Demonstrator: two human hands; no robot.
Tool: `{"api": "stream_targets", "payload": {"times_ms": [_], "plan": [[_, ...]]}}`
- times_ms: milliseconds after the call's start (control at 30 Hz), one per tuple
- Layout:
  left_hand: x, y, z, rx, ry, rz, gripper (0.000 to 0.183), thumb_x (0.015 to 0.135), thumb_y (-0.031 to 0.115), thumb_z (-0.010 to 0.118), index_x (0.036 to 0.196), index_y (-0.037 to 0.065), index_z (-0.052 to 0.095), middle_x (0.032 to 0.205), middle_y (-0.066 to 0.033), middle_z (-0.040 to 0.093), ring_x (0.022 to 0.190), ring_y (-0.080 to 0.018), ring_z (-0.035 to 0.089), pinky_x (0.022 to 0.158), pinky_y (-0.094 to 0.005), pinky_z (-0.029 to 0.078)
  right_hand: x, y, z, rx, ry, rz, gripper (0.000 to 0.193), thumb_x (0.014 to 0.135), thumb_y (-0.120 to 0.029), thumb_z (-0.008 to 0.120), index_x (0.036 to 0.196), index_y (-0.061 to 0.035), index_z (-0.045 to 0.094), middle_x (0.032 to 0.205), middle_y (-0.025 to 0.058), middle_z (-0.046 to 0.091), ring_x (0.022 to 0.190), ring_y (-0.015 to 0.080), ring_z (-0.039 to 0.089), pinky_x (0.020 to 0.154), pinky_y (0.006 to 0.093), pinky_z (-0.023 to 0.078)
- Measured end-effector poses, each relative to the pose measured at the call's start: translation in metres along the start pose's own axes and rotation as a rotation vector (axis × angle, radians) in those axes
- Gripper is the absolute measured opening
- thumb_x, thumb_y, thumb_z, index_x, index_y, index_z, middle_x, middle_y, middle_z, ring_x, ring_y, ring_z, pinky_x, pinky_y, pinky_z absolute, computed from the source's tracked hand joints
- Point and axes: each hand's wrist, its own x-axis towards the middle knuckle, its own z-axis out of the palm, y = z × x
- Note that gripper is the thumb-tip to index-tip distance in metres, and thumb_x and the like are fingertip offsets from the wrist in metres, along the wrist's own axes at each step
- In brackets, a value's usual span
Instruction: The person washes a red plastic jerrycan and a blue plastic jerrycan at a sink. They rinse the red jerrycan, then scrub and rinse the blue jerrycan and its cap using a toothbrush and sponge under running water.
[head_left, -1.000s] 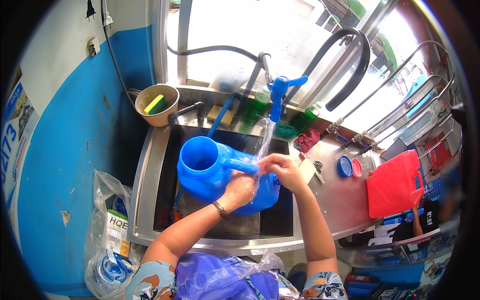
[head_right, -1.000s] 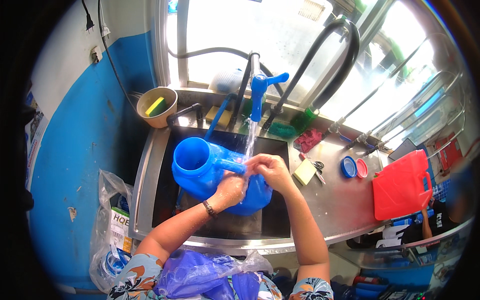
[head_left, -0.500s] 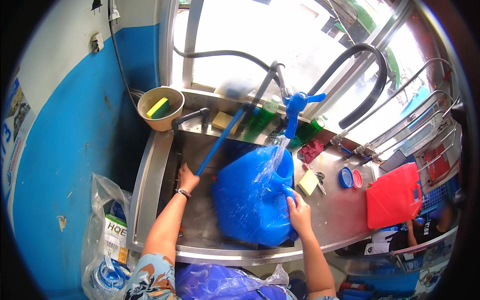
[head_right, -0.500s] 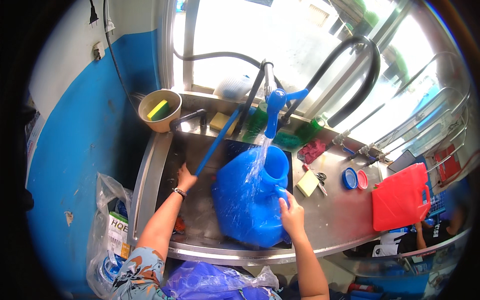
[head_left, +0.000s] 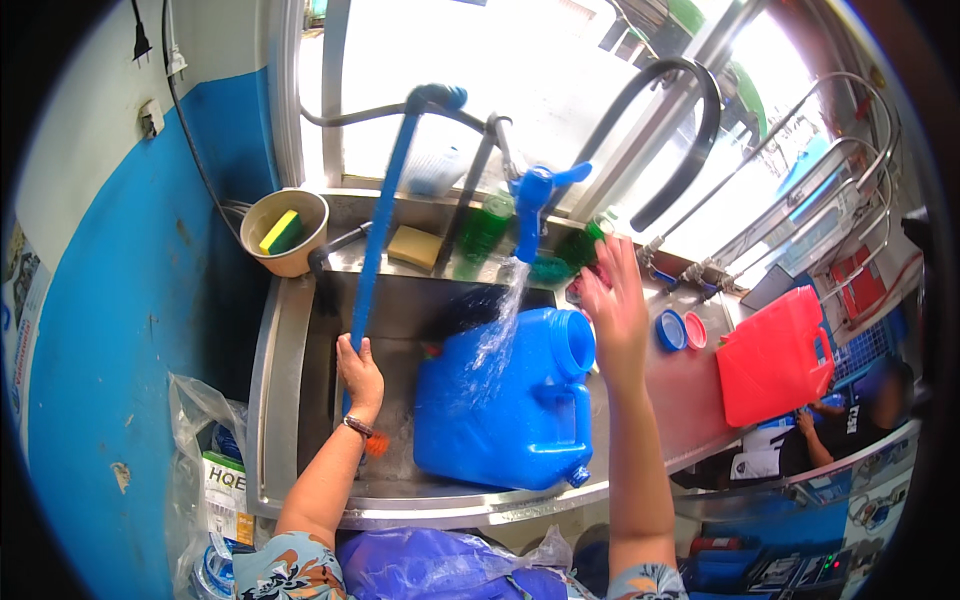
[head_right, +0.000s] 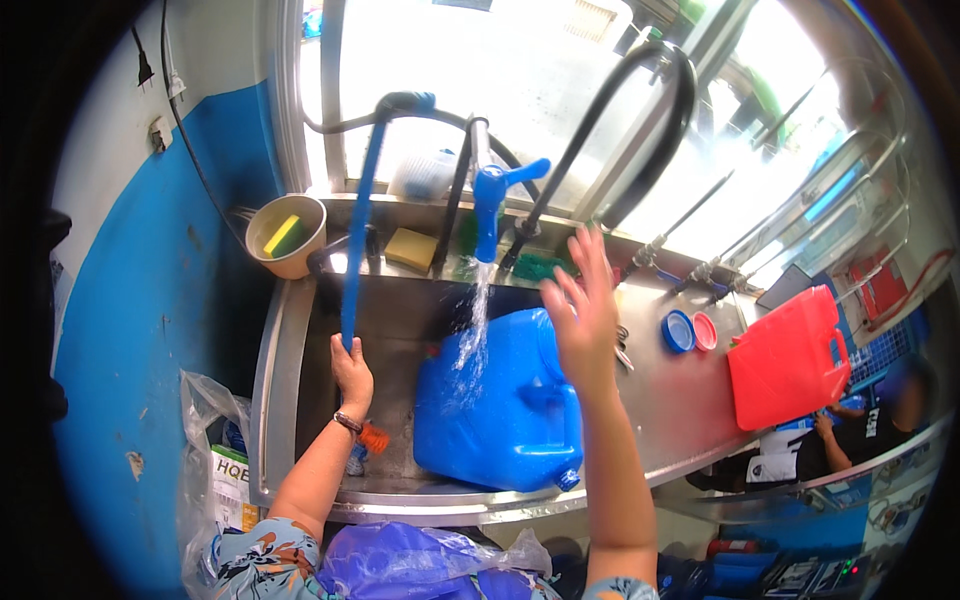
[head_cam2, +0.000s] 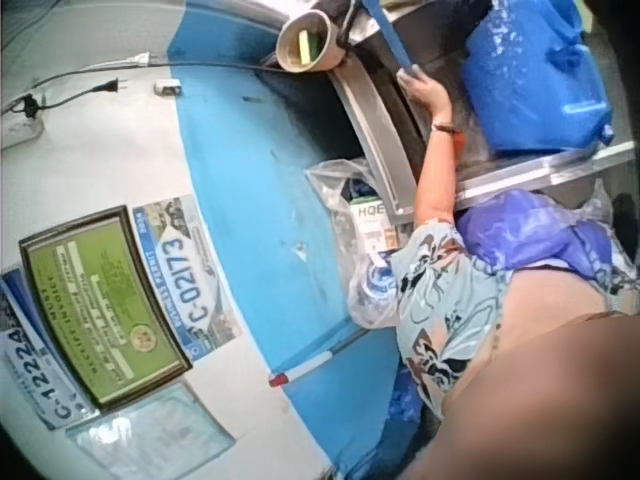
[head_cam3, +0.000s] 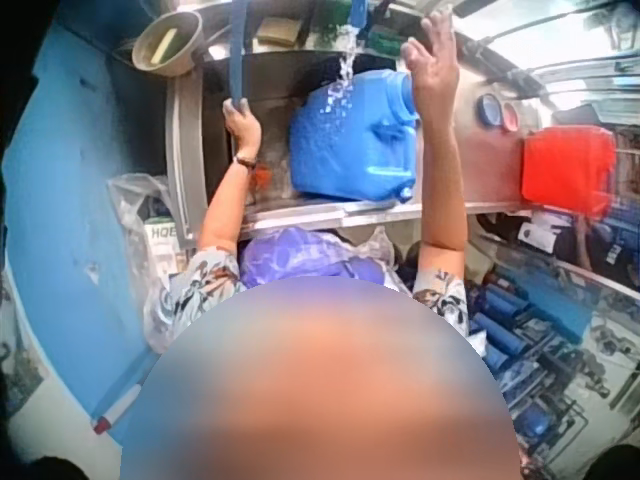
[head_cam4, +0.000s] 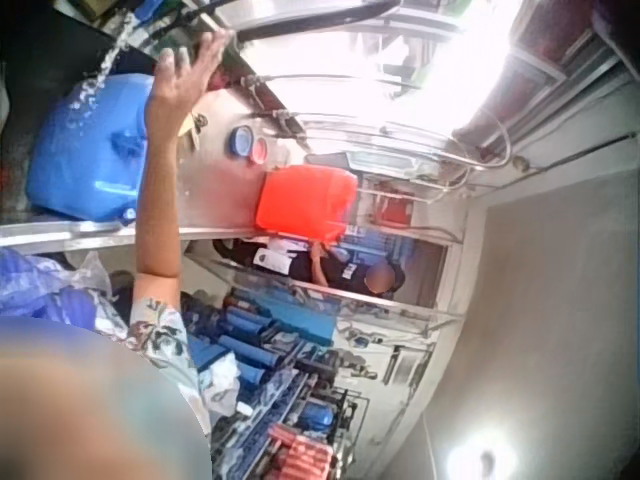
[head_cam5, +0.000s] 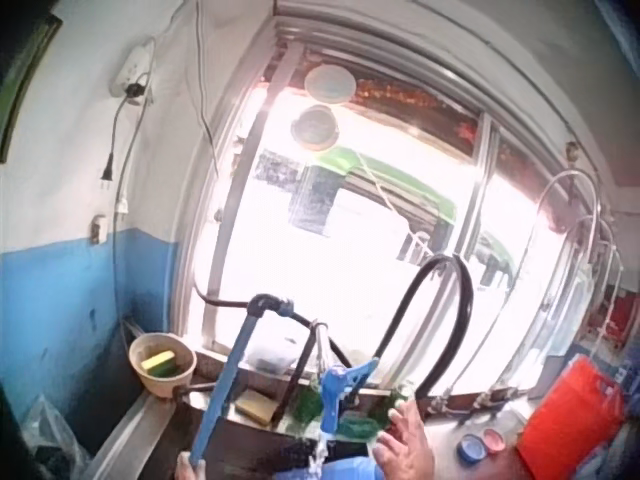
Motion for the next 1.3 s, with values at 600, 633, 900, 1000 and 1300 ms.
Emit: {"api": "stream_targets", "payload": {"times_ms": [600, 633, 900, 1000, 1300], "plan": [[-0.081, 0.247, -0.017, -0.603, -0.259, 0.932, 0.051, 0.074, -0.003, 0.064, 0.124, 0.008, 0.060, 0.100, -0.0115, 0.057, 0.099, -0.0300, 0.058, 0.087, -0.0446, 0.048, -0.053, -0.073, -0.046, 0.564, -0.015, -0.236, 0.038, 0.103, -0.048, 0.049, 0.091, -0.0121, 0.057, 0.064, -0.0004, 0.045, 0.047, 0.0103, 0.037, 0.045, 0.0288, 0.037], [-0.089, 0.251, -0.015, -0.695, -0.342, 0.984, 0.047, 0.074, -0.002, 0.063, 0.120, 0.007, 0.061, 0.100, -0.0118, 0.058, 0.099, -0.0303, 0.059, 0.087, -0.0447, 0.049, -0.046, -0.095, -0.075, 0.647, 0.113, -0.293, 0.037, 0.103, -0.045, 0.050, 0.090, -0.0107, 0.057, 0.063, -0.0012, 0.041, 0.045, 0.0070, 0.032, 0.039, 0.0244, 0.030], [-0.163, 0.219, 0.074, -0.251, -1.397, -0.297, 0.037, 0.088, 0.020, 0.059, 0.116, -0.004, 0.057, 0.105, -0.0207, 0.064, 0.101, -0.0283, 0.063, 0.087, -0.0378, 0.052, -0.036, -0.195, -0.189, 0.300, 0.271, -0.547, 0.037, 0.105, -0.040, 0.048, 0.081, -0.0108, 0.047, 0.064, -0.0031, 0.028, 0.050, 0.0058, 0.027, 0.046, 0.0219, 0.027], [-0.171, 0.218, 0.115, -0.773, -1.546, -0.987, 0.037, 0.090, 0.020, 0.065, 0.117, 0.000, 0.050, 0.108, -0.0144, 0.060, 0.100, -0.0257, 0.063, 0.086, -0.0411, 0.052, -0.030, -0.152, -0.169, 0.204, 0.395, -0.553, 0.038, 0.104, -0.041, 0.049, 0.080, -0.0113, 0.047, 0.064, -0.0031, 0.026, 0.051, 0.0062, 0.026, 0.046, 0.0230, 0.025], [-0.045, 0.235, 0.034, -0.223, -1.624, -0.518, 0.032, 0.096, 0.027, 0.061, 0.109, -0.002, 0.056, 0.099, -0.0150, 0.065, 0.074, -0.0264, 0.072, 0.070, -0.0409, 0.057, -0.024, -0.010, -0.091, 0.382, 0.301, -0.203, 0.040, 0.102, -0.039, 0.054, 0.077, -0.0105, 0.044, 0.064, -0.0005, 0.036, 0.050, 0.0090, 0.034, 0.047, 0.0248, 0.031]]}}
